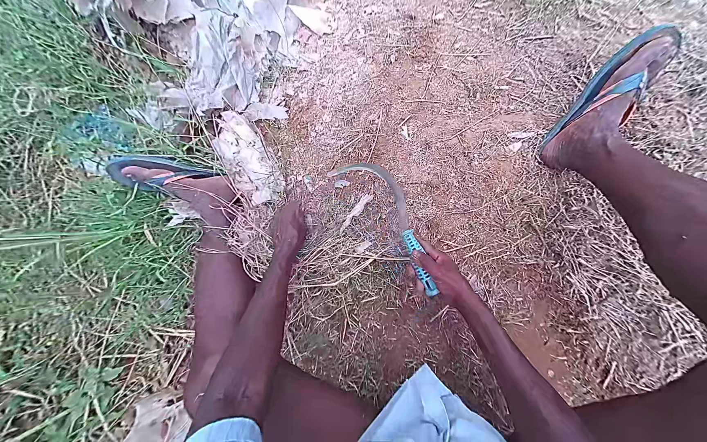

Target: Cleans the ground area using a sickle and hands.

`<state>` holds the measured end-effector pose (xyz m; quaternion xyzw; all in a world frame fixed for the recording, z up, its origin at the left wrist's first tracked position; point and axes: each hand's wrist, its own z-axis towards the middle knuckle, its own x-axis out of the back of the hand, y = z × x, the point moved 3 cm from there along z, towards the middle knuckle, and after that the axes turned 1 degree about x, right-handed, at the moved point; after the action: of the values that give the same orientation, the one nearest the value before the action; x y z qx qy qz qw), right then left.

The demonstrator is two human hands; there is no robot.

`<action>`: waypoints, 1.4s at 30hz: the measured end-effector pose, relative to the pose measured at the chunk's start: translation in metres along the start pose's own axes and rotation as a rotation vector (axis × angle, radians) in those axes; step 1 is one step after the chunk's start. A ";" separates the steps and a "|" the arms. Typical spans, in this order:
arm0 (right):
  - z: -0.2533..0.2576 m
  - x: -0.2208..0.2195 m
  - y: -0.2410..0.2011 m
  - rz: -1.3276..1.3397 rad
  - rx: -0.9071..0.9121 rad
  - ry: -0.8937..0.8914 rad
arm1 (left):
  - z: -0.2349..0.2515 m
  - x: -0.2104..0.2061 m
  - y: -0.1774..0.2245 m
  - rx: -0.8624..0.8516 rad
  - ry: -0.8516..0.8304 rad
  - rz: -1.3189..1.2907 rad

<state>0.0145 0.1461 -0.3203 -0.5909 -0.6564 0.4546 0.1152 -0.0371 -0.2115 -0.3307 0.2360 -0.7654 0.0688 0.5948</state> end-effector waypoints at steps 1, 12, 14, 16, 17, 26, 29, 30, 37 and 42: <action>0.005 0.000 -0.007 0.046 0.027 0.053 | 0.000 -0.001 -0.004 -0.003 0.011 -0.003; -0.041 0.014 0.041 -0.373 -0.401 -0.246 | -0.083 -0.020 0.010 0.038 -0.225 0.076; -0.048 0.027 0.038 -0.410 -0.432 -0.259 | -0.109 -0.025 0.012 0.112 -0.343 0.127; -0.049 0.030 0.024 -0.390 -0.390 -0.267 | -0.121 -0.028 0.013 0.134 -0.383 0.137; -0.050 0.030 0.015 -0.366 -0.366 -0.264 | -0.122 -0.026 0.013 0.135 -0.388 0.121; -0.038 0.043 -0.026 -0.166 -0.090 0.034 | -0.104 -0.010 0.019 0.107 -0.286 -0.009; -0.031 0.041 -0.020 -0.111 -0.060 0.116 | -0.106 -0.019 0.028 0.104 -0.323 0.042; -0.029 0.041 -0.018 -0.087 -0.056 0.138 | -0.109 -0.021 0.032 0.095 -0.324 0.048; -0.024 0.038 -0.001 -0.046 -0.092 0.155 | -0.135 -0.017 0.040 0.049 -0.310 0.021; -0.030 0.033 -0.003 -0.146 -0.109 0.098 | -0.164 0.035 0.036 -0.064 -0.297 -0.174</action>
<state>0.0235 0.1896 -0.3140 -0.5684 -0.7151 0.3792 0.1476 0.0843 -0.1260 -0.2449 0.2900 -0.8232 -0.0430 0.4863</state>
